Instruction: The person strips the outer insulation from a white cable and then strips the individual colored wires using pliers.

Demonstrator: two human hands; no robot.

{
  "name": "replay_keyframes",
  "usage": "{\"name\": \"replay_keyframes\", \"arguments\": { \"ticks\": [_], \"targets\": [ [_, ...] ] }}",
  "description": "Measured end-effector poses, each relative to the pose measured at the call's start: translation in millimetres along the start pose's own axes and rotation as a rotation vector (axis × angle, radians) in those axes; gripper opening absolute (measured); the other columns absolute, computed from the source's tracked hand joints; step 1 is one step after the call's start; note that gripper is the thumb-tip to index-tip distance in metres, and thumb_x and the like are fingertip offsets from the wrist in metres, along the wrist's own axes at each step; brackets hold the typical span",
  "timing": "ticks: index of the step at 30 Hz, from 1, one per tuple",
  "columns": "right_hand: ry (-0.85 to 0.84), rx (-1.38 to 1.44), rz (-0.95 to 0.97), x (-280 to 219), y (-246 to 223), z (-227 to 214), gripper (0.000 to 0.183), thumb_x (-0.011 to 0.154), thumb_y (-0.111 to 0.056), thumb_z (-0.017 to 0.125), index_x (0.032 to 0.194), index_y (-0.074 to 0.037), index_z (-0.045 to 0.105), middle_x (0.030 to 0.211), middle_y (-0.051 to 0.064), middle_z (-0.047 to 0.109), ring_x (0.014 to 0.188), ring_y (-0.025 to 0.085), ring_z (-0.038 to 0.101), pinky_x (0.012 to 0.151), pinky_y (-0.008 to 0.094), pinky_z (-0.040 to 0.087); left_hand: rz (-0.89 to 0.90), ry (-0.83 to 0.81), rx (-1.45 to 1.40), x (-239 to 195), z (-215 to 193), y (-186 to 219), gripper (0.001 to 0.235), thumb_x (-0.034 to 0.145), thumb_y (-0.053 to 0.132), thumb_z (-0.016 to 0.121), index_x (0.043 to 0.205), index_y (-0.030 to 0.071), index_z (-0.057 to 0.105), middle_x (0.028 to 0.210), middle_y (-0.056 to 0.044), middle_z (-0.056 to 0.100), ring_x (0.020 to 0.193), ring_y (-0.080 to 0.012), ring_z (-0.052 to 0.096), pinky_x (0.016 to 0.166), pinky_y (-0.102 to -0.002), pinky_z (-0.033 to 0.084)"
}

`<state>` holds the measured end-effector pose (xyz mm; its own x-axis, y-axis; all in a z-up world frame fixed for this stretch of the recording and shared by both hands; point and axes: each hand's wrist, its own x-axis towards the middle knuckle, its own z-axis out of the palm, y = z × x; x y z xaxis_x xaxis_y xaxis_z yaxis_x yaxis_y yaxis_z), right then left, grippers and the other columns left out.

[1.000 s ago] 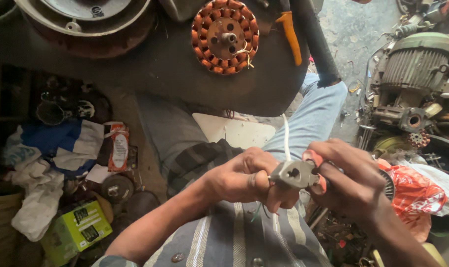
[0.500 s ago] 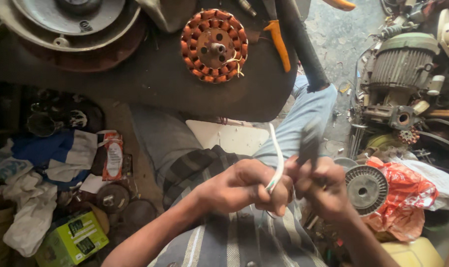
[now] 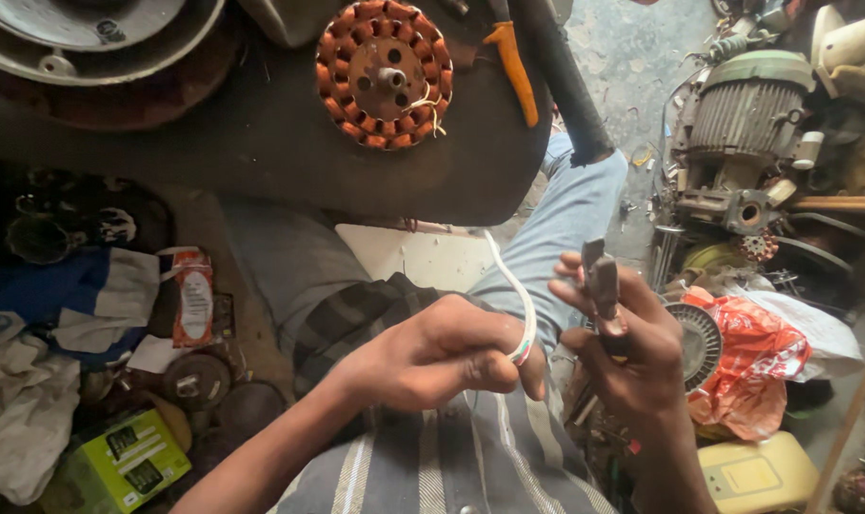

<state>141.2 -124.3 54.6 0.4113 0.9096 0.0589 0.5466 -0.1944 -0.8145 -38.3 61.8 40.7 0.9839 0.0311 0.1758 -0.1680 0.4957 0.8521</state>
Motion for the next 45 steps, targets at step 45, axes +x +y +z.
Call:
{"name": "replay_keyframes", "arguments": {
  "ticks": [45],
  "targets": [
    [-0.410, -0.296, -0.667, 47.8, -26.9, -44.8, 0.040, 0.083, -0.026, 0.073, 0.112, -0.002, 0.060, 0.132, 0.013, 0.057, 0.124, 0.032, 0.059, 0.102, 0.055, 0.050, -0.069, -0.229, -0.321, -22.5, 4.6, 7.4, 0.029, 0.113, 0.026, 0.065, 0.105, -0.002, 0.070, 0.091, -0.009, 0.072, 0.082, -0.0171, 0.068, 0.078, -0.029, 0.051]
  ]
}}
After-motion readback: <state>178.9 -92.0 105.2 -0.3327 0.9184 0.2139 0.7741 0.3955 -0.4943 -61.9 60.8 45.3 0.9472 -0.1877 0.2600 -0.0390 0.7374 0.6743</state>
